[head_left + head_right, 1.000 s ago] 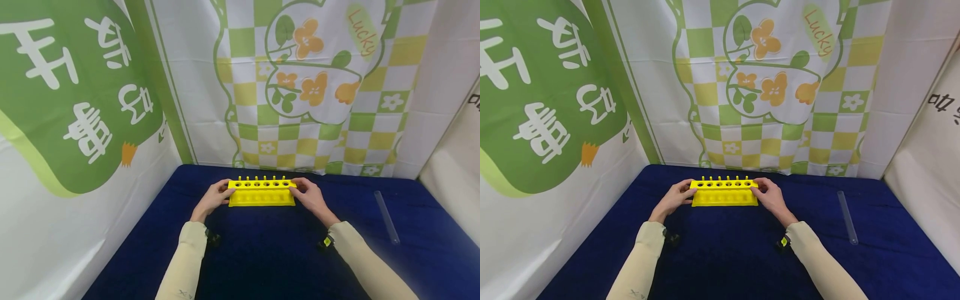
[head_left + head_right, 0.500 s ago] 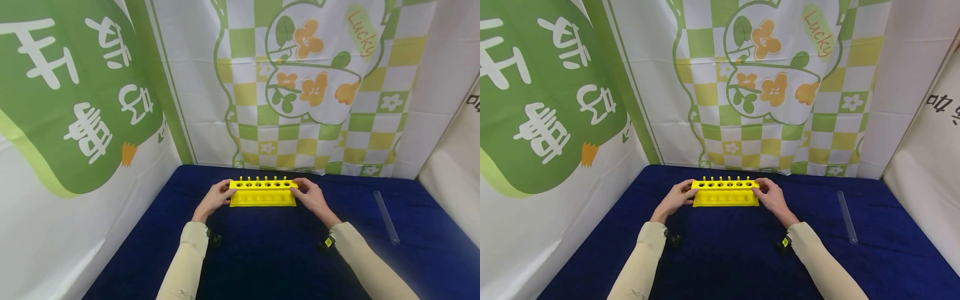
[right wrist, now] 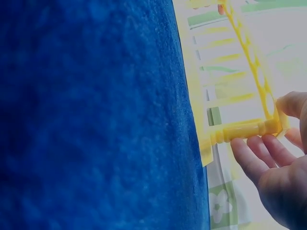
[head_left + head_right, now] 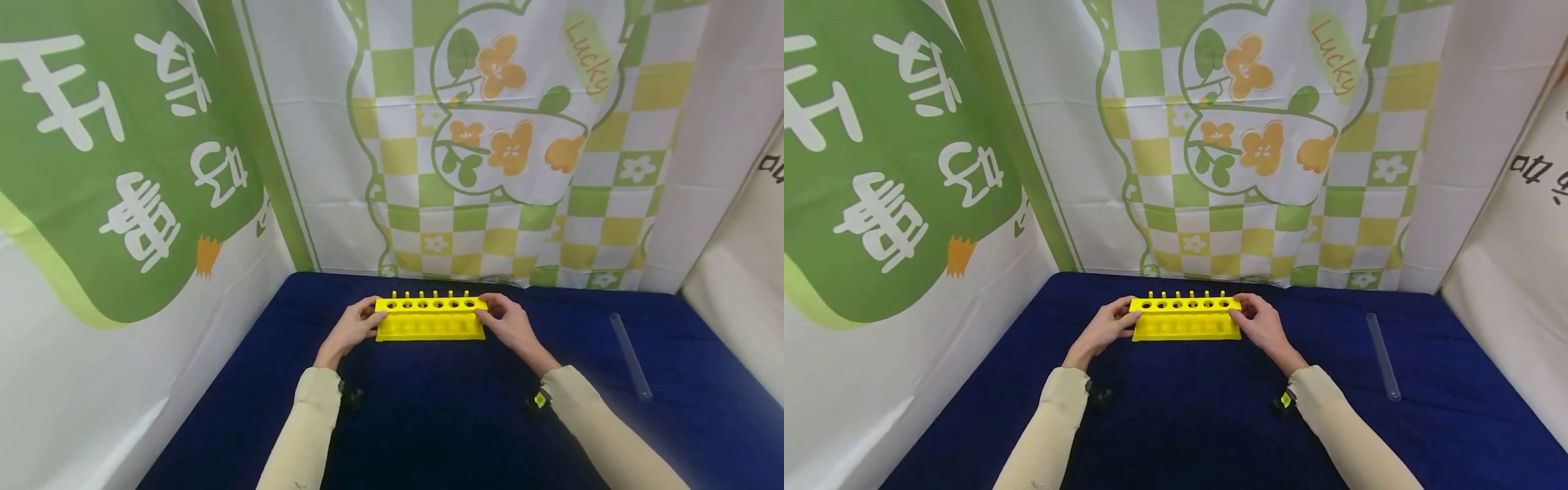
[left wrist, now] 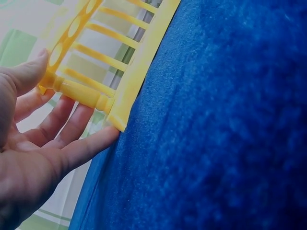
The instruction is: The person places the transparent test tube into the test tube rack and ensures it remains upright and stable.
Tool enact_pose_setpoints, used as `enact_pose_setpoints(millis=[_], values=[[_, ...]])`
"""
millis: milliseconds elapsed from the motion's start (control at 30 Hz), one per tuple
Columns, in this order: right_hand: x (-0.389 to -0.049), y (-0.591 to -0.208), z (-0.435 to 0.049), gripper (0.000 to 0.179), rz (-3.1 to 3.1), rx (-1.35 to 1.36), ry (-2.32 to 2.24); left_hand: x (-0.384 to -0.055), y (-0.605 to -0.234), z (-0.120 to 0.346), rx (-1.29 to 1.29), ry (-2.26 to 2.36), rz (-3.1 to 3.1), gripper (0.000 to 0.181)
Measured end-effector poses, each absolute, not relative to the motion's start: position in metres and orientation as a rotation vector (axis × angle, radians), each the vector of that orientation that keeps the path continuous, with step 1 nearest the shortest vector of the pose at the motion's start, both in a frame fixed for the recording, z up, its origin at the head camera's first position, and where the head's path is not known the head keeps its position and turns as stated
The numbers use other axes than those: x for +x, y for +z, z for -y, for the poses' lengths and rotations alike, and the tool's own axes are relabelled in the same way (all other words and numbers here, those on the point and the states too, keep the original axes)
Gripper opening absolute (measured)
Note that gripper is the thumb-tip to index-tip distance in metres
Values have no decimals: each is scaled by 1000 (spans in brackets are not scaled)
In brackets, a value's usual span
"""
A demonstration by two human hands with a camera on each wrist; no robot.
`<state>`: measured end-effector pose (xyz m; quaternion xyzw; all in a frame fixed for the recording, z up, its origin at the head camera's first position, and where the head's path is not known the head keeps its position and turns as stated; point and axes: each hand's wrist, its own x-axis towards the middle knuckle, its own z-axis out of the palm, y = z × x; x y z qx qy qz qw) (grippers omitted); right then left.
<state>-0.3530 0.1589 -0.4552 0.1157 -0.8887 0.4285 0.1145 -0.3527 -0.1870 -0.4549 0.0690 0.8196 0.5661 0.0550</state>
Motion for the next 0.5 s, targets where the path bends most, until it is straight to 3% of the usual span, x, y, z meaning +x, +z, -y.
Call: enact_pose_setpoints(millis=[500], values=[[-351, -455, -162, 41, 2608, 372, 1226, -349, -454, 185, 239, 1727, -2491, 60]])
